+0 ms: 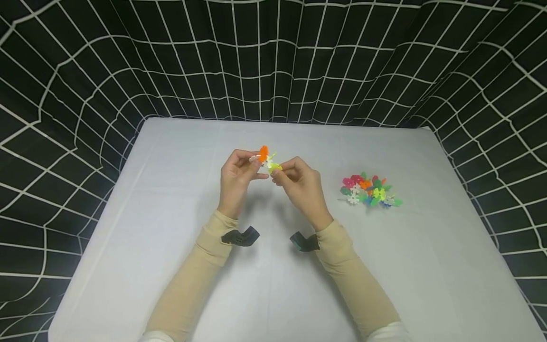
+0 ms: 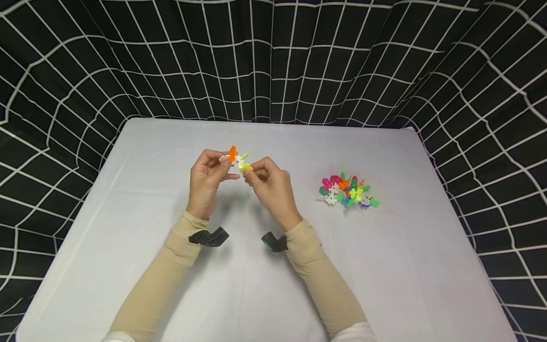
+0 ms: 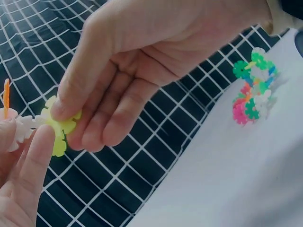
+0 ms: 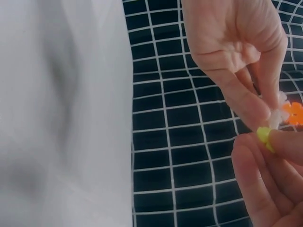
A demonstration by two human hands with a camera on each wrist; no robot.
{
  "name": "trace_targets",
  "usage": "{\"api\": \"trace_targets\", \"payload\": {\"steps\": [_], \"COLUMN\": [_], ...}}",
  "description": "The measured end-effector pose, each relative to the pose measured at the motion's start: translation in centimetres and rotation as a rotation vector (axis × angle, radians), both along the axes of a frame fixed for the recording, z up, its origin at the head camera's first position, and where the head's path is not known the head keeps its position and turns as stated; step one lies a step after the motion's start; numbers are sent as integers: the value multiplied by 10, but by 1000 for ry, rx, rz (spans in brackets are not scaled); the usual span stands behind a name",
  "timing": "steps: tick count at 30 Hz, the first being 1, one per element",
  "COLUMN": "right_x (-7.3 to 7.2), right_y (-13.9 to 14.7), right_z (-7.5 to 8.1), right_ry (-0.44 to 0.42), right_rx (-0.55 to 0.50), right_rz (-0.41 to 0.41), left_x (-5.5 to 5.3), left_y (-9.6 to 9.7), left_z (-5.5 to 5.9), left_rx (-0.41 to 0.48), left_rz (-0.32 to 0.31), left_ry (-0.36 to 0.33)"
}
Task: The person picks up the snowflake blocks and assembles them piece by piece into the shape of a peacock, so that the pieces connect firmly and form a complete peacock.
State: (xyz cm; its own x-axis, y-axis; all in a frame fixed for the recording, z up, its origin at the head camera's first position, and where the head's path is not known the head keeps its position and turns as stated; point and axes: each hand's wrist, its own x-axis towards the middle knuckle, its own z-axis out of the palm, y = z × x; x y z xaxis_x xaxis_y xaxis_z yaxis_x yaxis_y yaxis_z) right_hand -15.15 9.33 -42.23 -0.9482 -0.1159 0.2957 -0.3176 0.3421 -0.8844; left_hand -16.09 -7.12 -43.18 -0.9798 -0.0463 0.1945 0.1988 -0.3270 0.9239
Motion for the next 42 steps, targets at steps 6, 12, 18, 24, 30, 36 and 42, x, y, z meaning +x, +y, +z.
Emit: {"api": "trace_targets", "payload": {"steps": [6, 12, 18, 24, 30, 36, 42], "right_x": [2, 0, -4, -19, -35, -46, -49], "right_y": [1, 3, 31, 99, 166, 191, 191], "right_z": [3, 7, 18, 39, 40, 26, 19], "right_ry": [20, -72, -159, -245, -418, -583, -637], "right_rx": [14, 47, 230, 610, 991, 1110, 1122], "right_rz": [-19, 31, 0, 0, 23, 99, 119], "left_x": [2, 3, 0, 0, 1, 2, 2], "left_y": [5, 2, -2, -5, -5, -5, -5], "left_z": [2, 3, 0, 3, 3, 6, 8], "left_rx": [-11, -42, -63, -69, -80, -89, -87], "left_rz": [1, 3, 14, 19, -19, -17, -22], "left_ry": [11, 18, 25, 27, -10, -20, -32]}}
